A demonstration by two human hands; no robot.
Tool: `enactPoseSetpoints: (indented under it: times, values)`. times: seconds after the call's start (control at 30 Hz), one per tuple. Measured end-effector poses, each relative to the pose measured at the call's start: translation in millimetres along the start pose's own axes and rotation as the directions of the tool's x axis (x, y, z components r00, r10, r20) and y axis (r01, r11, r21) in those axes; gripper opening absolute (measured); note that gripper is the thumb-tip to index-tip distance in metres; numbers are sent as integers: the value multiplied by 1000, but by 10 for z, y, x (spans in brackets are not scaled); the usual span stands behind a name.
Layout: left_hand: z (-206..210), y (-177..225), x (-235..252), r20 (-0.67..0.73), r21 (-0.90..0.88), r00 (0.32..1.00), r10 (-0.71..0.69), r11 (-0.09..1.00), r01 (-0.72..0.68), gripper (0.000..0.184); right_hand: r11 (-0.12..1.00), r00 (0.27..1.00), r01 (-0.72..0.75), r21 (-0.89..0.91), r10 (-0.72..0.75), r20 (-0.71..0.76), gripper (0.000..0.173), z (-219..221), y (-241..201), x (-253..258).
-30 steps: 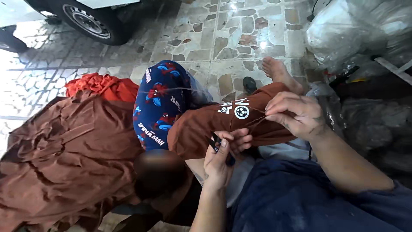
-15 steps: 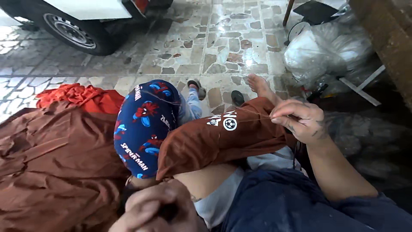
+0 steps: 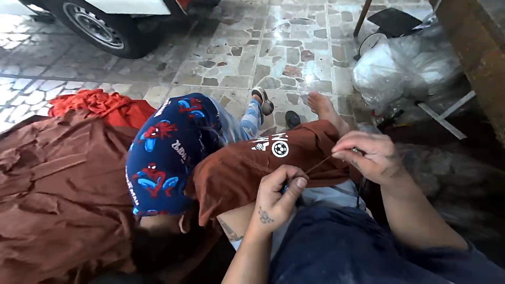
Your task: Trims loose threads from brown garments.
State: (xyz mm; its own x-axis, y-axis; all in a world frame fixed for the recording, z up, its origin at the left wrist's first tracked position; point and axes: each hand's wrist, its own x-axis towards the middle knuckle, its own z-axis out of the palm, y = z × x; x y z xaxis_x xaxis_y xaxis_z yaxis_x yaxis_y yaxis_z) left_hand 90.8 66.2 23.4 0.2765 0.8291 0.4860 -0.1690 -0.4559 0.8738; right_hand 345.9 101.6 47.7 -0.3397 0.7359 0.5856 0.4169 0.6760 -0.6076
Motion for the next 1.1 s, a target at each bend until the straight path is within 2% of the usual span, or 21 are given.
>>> enactPoseSetpoints:
  times: [0.07,0.13,0.2,0.27,0.3,0.37,0.43,0.5,0.53,0.6,0.63,0.7,0.73,0.77,0.8,0.87,0.93,0.97,1.0,1.07,1.1]
  values:
    - [-38,-27,-11,-59,-71,996,-72,995,67,25,980,964,-122,157,79,256,22,88,23,-77]
    - [-25,-98,-10,-127,-102,982,-138,987,126,22,848,889,-222,482,-27,457,28,223,-34,-113]
    - [34,-169,-12,-153,-131,972,-180,978,161,19,519,896,-280,808,-162,414,25,396,-168,-97]
    - [138,-219,-65,-152,-210,971,-185,966,151,19,287,973,-192,939,-73,221,21,517,-345,-58]
    - [200,-232,-107,-161,-273,970,-182,953,133,20,305,994,-108,946,25,105,21,571,-411,-42]
    - [284,-221,-178,-204,-324,968,-148,943,75,20,606,984,29,795,120,-128,17,688,-432,-10]
    - [268,-170,-200,-250,-225,966,-66,974,8,19,890,971,107,443,2,-240,10,791,-332,17]
    - [168,-124,-195,-263,-81,965,13,996,-35,20,979,995,70,193,-54,-89,15,794,-227,10]
    - [108,-111,-193,-260,-30,965,27,999,-36,20,983,998,0,183,-12,65,18,749,-207,-13]
    - [9,-117,-190,-242,26,970,16,1000,-10,21,875,938,-185,447,21,346,24,644,-222,-55]
    - [-17,-134,-193,-230,29,973,-2,1000,9,22,716,914,-270,644,-19,405,25,623,-238,-76]
    - [-16,-167,-227,-202,-23,978,-45,999,41,23,364,930,-324,873,-47,365,24,633,-313,-109]
    - [9,-173,-258,-191,-76,979,-71,995,58,24,307,957,-278,910,9,290,25,643,-364,-115]
    - [47,-172,-293,-189,-150,977,-102,986,74,24,348,976,-215,913,87,197,26,653,-403,-111]
    - [87,-165,-323,-194,-219,973,-126,972,82,24,479,985,-154,864,146,95,28,669,-403,-102]
    - [128,-113,-362,-207,-262,969,-135,962,78,22,852,993,-83,516,111,-24,29,705,-322,-99]
    - [94,-51,-360,-230,-219,967,-110,974,59,22,979,994,-39,202,17,108,29,672,-260,-101]
    - [63,-33,-356,-240,-200,966,-96,979,48,22,975,972,-61,215,9,235,27,630,-251,-121]
    - [32,-28,-353,-246,-192,965,-90,981,43,21,925,937,-112,363,-23,348,27,584,-247,-140]
    - [-10,-49,-347,-232,-194,968,-98,980,52,21,564,890,-288,774,-142,434,31,522,-276,-141]
    - [-9,-66,-354,-216,-198,971,-105,978,62,21,393,899,-326,860,-151,410,37,506,-320,-128]
